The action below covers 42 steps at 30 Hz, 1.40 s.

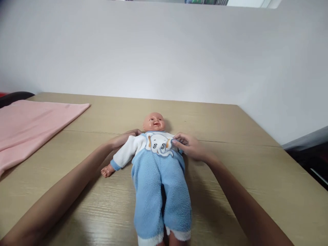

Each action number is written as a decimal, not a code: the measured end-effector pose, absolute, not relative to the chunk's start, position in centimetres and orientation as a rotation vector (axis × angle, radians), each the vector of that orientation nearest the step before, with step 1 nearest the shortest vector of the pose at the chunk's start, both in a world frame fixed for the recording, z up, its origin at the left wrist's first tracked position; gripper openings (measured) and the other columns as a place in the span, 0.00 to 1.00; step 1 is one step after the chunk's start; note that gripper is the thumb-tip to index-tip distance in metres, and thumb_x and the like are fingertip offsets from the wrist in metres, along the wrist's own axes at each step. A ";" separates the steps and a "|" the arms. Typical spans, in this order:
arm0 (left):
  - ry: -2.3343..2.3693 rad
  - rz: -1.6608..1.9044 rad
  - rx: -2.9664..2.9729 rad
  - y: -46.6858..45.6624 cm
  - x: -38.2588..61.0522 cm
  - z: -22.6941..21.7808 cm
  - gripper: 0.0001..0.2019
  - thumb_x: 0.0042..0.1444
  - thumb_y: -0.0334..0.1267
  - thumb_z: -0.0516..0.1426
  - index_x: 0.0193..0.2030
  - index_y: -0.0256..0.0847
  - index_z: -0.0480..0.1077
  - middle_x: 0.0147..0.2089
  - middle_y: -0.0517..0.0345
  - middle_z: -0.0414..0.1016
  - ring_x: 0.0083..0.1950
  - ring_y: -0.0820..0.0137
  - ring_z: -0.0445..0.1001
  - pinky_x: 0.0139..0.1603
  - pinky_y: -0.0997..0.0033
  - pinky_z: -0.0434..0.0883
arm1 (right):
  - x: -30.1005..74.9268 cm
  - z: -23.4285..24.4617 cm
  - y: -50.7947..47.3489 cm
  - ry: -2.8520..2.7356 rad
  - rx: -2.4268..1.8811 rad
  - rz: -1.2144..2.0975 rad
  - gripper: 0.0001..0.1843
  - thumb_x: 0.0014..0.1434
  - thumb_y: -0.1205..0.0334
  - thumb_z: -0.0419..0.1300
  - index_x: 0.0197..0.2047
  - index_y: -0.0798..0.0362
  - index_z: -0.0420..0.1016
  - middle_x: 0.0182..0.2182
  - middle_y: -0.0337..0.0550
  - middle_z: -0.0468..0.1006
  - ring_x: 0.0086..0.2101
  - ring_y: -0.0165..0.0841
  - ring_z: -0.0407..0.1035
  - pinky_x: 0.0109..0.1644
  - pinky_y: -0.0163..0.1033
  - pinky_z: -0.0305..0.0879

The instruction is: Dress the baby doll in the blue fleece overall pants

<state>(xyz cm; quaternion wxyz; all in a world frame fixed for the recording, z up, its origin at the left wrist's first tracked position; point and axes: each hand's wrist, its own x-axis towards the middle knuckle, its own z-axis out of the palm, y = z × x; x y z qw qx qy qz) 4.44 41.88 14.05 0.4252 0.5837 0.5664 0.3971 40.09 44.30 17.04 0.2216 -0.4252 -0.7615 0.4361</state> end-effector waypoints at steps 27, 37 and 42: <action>0.627 0.720 2.738 43.1 18.0 17.4 0.16 0.81 0.47 0.52 0.58 0.41 0.75 0.52 0.47 0.82 0.52 0.59 0.80 0.53 0.62 0.70 | 46.8 15.9 43.1 -1.682 -1.016 0.869 0.36 0.44 0.44 0.87 0.47 0.43 0.73 0.38 0.39 0.80 0.37 0.38 0.76 0.40 0.41 0.79; 0.479 1.091 2.528 42.2 17.3 17.2 0.15 0.78 0.50 0.56 0.50 0.42 0.78 0.44 0.52 0.85 0.44 0.63 0.81 0.52 0.60 0.70 | 41.9 16.2 41.1 -2.055 -0.729 0.849 0.14 0.65 0.53 0.73 0.50 0.43 0.77 0.49 0.46 0.77 0.48 0.42 0.78 0.51 0.47 0.82; 0.644 1.057 2.065 42.4 18.0 17.7 0.12 0.72 0.49 0.63 0.45 0.42 0.75 0.46 0.53 0.84 0.47 0.63 0.80 0.52 0.62 0.74 | 42.2 16.9 38.3 -2.015 -0.926 0.873 0.14 0.72 0.42 0.65 0.49 0.42 0.80 0.51 0.49 0.81 0.56 0.50 0.75 0.67 0.59 0.72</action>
